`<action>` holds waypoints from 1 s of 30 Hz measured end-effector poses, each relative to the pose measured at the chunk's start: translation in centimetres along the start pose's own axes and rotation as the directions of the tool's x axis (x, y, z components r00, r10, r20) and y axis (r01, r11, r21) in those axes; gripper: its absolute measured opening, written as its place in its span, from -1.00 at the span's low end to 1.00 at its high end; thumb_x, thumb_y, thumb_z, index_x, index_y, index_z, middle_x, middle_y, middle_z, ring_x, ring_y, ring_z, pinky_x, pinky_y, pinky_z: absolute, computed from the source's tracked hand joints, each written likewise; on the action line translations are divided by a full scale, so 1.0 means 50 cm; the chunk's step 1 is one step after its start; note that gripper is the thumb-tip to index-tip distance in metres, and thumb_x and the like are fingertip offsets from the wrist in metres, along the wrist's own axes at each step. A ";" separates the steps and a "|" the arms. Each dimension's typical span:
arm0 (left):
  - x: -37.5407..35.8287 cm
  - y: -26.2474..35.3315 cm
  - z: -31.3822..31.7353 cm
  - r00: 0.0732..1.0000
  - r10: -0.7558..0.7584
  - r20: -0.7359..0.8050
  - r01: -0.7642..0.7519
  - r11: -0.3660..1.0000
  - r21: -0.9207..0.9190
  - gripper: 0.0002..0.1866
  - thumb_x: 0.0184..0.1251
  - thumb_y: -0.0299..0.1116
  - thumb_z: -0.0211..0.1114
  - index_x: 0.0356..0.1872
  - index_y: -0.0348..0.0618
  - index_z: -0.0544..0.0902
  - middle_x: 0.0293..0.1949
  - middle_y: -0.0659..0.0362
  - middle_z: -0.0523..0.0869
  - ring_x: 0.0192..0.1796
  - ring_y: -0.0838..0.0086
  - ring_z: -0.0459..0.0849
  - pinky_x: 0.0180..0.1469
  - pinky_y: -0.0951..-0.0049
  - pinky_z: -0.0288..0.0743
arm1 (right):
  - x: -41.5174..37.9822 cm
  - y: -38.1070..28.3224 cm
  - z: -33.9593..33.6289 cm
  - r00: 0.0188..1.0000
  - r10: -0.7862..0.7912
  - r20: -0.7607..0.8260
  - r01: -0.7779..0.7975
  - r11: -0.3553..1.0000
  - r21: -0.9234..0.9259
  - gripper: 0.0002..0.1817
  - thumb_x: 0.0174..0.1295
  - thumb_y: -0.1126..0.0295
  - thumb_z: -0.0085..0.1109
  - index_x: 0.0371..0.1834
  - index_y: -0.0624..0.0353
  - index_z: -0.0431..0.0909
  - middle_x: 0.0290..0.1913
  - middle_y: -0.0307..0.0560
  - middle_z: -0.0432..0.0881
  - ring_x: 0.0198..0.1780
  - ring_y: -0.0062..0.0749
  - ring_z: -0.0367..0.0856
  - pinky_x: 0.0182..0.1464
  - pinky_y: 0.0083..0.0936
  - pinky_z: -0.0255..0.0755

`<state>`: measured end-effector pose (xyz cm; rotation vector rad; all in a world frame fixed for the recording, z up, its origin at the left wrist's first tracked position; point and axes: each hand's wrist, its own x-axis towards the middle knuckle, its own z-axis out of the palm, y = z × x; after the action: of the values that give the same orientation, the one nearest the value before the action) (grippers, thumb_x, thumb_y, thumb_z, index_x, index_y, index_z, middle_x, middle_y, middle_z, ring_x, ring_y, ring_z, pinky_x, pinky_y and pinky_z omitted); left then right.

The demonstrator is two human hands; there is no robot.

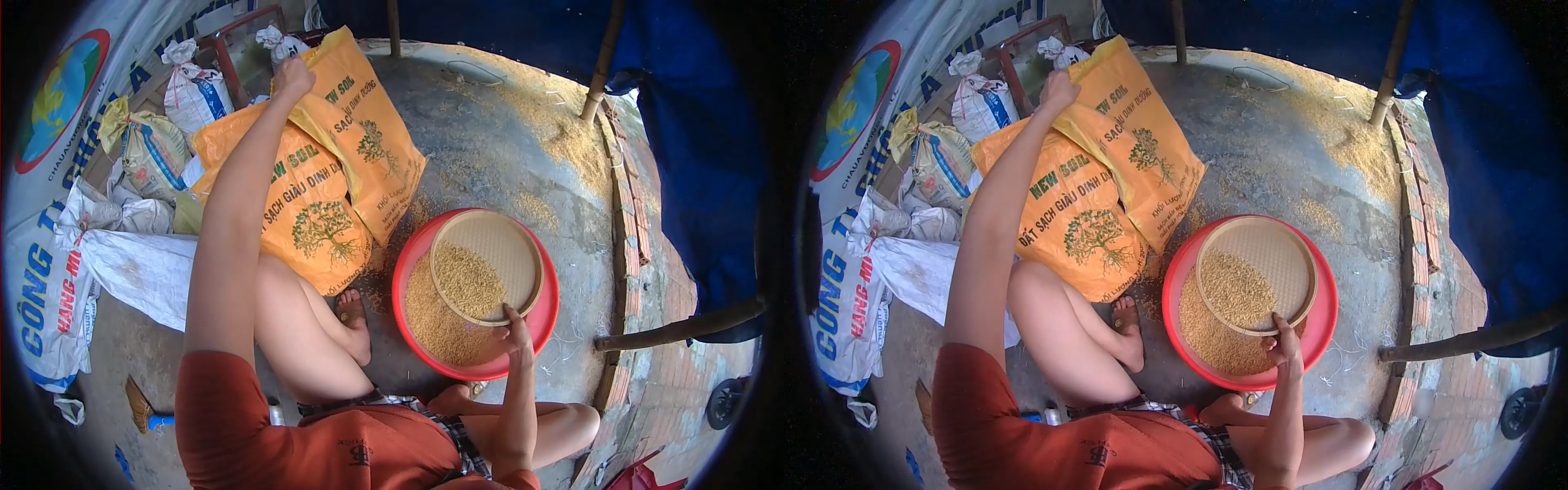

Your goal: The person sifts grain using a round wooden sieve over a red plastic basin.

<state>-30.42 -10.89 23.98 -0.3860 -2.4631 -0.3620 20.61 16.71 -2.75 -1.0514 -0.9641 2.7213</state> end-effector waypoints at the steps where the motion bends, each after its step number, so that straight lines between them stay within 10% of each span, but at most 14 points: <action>1: -0.024 0.008 -0.018 0.990 -0.123 0.075 0.122 0.992 0.006 -0.65 -0.01 -0.36 0.13 -0.13 -0.22 0.47 -0.07 -0.07 0.48 0.00 0.13 0.46 -0.01 0.22 0.37 | -0.013 -0.007 0.017 1.000 -0.007 -0.011 0.007 1.000 -0.015 -0.89 0.19 0.30 -0.11 -0.35 0.08 0.31 -0.63 -0.27 0.35 -0.83 -0.67 0.11 -0.81 -0.76 0.02; 6: -0.053 0.008 -0.008 0.926 -0.290 0.241 0.293 0.956 0.026 -0.72 0.04 -0.40 0.07 -0.18 -0.19 0.51 -0.11 -0.04 0.53 -0.01 0.13 0.48 -0.01 0.24 0.37 | -0.001 -0.012 -0.005 1.000 0.006 -0.009 -0.005 1.000 0.013 -0.88 0.17 0.29 -0.11 -0.36 0.08 0.31 -0.70 -0.29 0.31 -0.85 -0.69 0.10 -0.83 -0.79 0.00; 12: -0.156 0.140 -0.062 0.973 0.226 0.042 -0.192 0.902 -0.386 -0.69 0.04 -0.33 0.14 -0.18 -0.26 0.54 -0.26 -0.08 0.58 -0.14 0.11 0.54 -0.09 0.27 0.38 | -0.042 -0.127 0.062 0.998 0.026 0.061 -0.037 0.984 0.172 -0.87 0.16 0.34 -0.16 -0.34 0.14 0.32 -0.71 -0.30 0.28 -0.85 -0.76 0.07 -0.85 -0.85 -0.04; 17: -0.266 0.227 -0.078 0.849 0.527 -0.034 -0.432 0.657 -0.618 -0.75 0.05 -0.42 0.05 -0.22 -0.24 0.55 -0.30 -0.02 0.59 -0.21 0.13 0.55 -0.16 0.22 0.36 | -0.138 -0.271 0.224 0.954 -0.283 -0.103 0.276 0.958 -0.082 -0.83 0.19 0.35 -0.21 -0.31 0.23 0.30 -0.78 -0.38 0.18 -0.86 -0.79 0.04 -0.87 -0.82 -0.07; 30: -0.350 0.308 -0.097 0.779 0.621 0.091 -0.478 0.681 -0.555 -0.69 0.05 -0.44 0.06 -0.14 -0.30 0.46 -0.45 -0.13 0.57 -0.37 0.06 0.56 -0.29 0.16 0.40 | -0.131 -0.490 0.572 0.912 -0.343 0.226 0.397 0.876 -0.275 -0.92 0.09 0.48 -0.09 -0.41 0.21 0.23 -0.71 -0.36 0.19 -0.77 -0.75 0.16 -0.78 -0.80 0.07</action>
<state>-8.90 -1.68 19.62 -1.4705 -2.3107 -0.7265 3.91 19.30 31.53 -0.5832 -1.4950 2.4125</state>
